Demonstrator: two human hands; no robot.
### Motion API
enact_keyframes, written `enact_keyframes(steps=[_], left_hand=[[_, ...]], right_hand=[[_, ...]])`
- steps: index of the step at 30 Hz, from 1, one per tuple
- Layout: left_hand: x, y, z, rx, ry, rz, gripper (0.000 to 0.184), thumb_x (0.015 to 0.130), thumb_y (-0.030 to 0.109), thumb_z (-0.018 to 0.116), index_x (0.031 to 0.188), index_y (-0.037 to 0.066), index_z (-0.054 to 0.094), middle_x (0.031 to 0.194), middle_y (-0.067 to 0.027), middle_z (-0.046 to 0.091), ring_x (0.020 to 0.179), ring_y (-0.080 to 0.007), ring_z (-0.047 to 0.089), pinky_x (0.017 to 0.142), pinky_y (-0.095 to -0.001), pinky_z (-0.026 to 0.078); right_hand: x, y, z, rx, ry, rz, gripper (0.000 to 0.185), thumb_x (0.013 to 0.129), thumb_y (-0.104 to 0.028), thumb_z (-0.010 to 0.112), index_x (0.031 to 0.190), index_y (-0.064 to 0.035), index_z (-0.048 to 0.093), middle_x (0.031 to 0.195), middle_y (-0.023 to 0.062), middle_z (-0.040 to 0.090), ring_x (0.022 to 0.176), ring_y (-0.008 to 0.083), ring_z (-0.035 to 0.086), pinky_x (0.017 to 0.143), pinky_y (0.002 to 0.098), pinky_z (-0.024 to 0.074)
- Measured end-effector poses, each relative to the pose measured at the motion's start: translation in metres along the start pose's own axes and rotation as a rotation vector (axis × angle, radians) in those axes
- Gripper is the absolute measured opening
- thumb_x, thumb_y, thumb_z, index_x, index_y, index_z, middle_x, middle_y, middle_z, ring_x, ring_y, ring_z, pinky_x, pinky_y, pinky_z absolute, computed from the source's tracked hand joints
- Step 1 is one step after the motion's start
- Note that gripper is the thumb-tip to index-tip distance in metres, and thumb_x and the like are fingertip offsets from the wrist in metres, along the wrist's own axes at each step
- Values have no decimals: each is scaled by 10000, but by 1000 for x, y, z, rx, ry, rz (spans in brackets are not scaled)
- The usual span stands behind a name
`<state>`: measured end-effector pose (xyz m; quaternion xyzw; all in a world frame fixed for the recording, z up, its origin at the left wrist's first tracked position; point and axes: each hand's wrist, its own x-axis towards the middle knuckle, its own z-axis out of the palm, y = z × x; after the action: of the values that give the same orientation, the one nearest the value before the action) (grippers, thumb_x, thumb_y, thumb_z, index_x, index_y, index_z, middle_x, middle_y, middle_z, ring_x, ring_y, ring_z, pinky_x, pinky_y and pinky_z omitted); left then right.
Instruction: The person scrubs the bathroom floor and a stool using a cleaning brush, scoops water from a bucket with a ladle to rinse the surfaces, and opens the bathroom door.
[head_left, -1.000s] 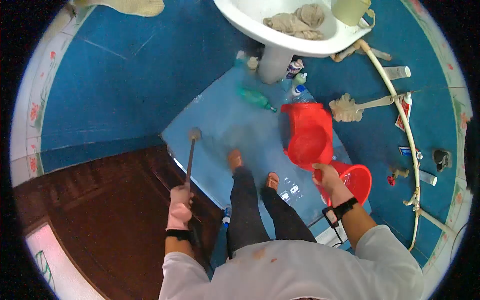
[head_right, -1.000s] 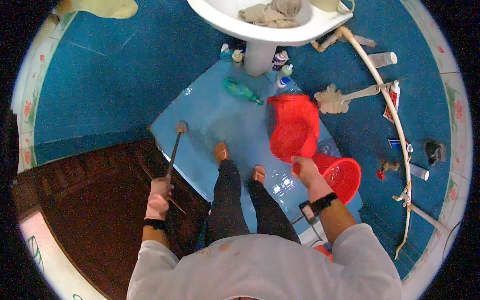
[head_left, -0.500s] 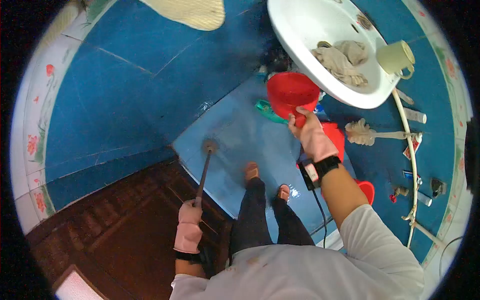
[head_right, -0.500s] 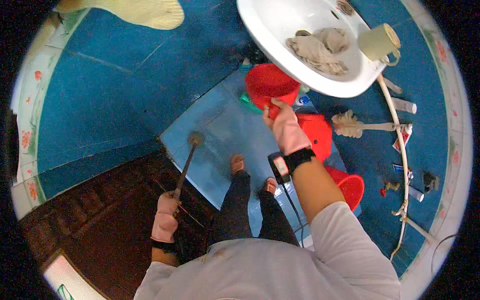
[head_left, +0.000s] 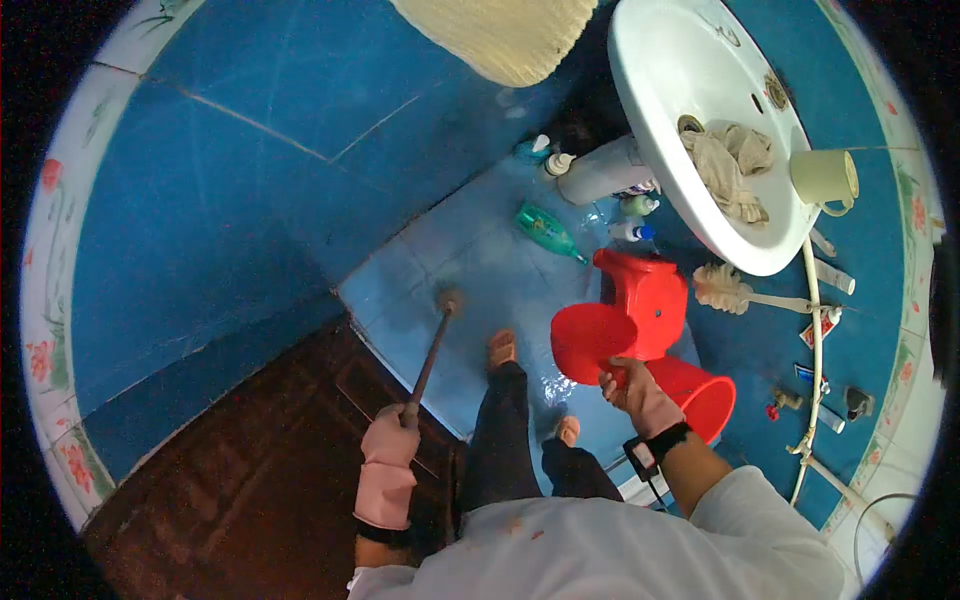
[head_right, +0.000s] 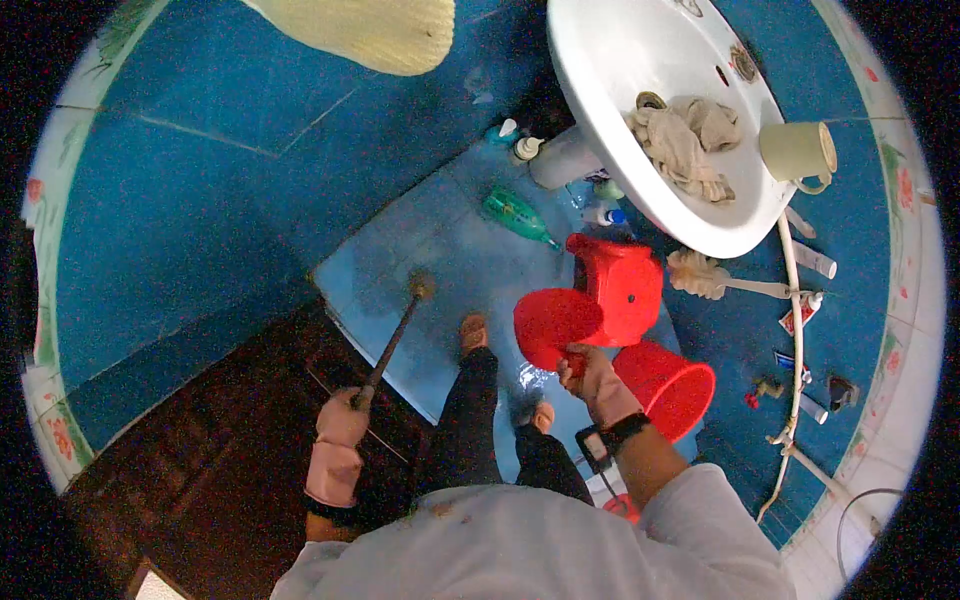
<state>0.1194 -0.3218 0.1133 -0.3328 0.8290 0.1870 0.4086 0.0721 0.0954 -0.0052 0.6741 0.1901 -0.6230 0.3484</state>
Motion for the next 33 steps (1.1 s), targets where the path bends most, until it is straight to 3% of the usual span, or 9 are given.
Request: enact_keyframes(steps=[7, 8, 13, 14, 15, 17, 24, 29, 33], left_hand=[[17, -4, -7, 64, 0, 13, 345, 822, 383, 501, 1001, 107, 605, 989, -144, 600, 921, -338, 561, 769, -412, 452], [20, -6, -8, 52, -6, 17, 345, 820, 386, 503, 997, 108, 607, 976, -143, 605, 916, -337, 564, 765, -412, 454], [25, 0, -17, 54, -4, 8, 331, 810, 385, 522, 954, 104, 622, 909, -143, 623, 875, -335, 580, 732, -415, 465], [26, 1, -17, 61, 31, 34, 327, 804, 382, 533, 947, 102, 623, 905, -144, 623, 864, -335, 583, 724, -412, 466], [28, 1, -17, 68, 66, 61, 324, 798, 380, 543, 941, 100, 624, 900, -144, 623, 853, -334, 585, 715, -410, 467], [33, 1, -18, 2, 90, 78, 314, 782, 370, 569, 919, 93, 627, 882, -141, 625, 824, -328, 592, 697, -400, 469], [52, 33, -56, -277, 224, 122, 201, 715, 235, 674, 778, 49, 632, 751, -93, 618, 670, -206, 589, 612, -314, 459], [105, 34, -81, -510, 389, 369, 116, 706, 71, 680, 777, 29, 599, 702, -43, 583, 659, -127, 553, 598, -252, 448], [142, 62, -109, -877, 430, 431, 202, 766, 183, 668, 839, 47, 537, 582, -3, 494, 473, -71, 439, 408, -205, 331]], right_hand=[[17, -52, 103, -147, -453, -234, 82, 794, -77, 488, 833, -18, 447, 790, 91, 441, 619, 128, 467, 473, 190, 398], [-25, -44, 151, 304, -361, -99, 66, 801, -71, 482, 818, -16, 451, 764, 76, 438, 596, 118, 460, 474, 182, 395], [5, -114, 156, 77, -683, 228, 125, 782, -120, 497, 812, -1, 522, 792, 126, 527, 757, 191, 524, 504, 269, 436], [-2, -108, 151, -367, -535, -143, 130, 779, -115, 503, 816, 9, 519, 798, 130, 537, 743, 186, 532, 505, 261, 434], [-11, -96, 141, -799, -351, -511, 136, 775, -109, 508, 820, 19, 515, 804, 134, 548, 728, 181, 539, 506, 254, 433], [-34, -65, 127, -816, -282, -699, 144, 795, -114, 517, 836, 24, 522, 798, 144, 581, 656, 150, 560, 473, 225, 412], [-33, -40, -19, -58, -165, -142, 258, 801, -259, 544, 939, -41, 532, 687, 35, 536, 525, 98, 480, 416, 164, 362], [-97, 4, -105, 89, -38, -328, 256, 811, -264, 539, 946, -47, 548, 709, 27, 572, 500, 81, 495, 382, 164, 366], [-114, 17, -195, 274, -36, -501, 257, 830, -294, 534, 925, -56, 559, 695, 36, 594, 491, 87, 517, 382, 180, 402]])
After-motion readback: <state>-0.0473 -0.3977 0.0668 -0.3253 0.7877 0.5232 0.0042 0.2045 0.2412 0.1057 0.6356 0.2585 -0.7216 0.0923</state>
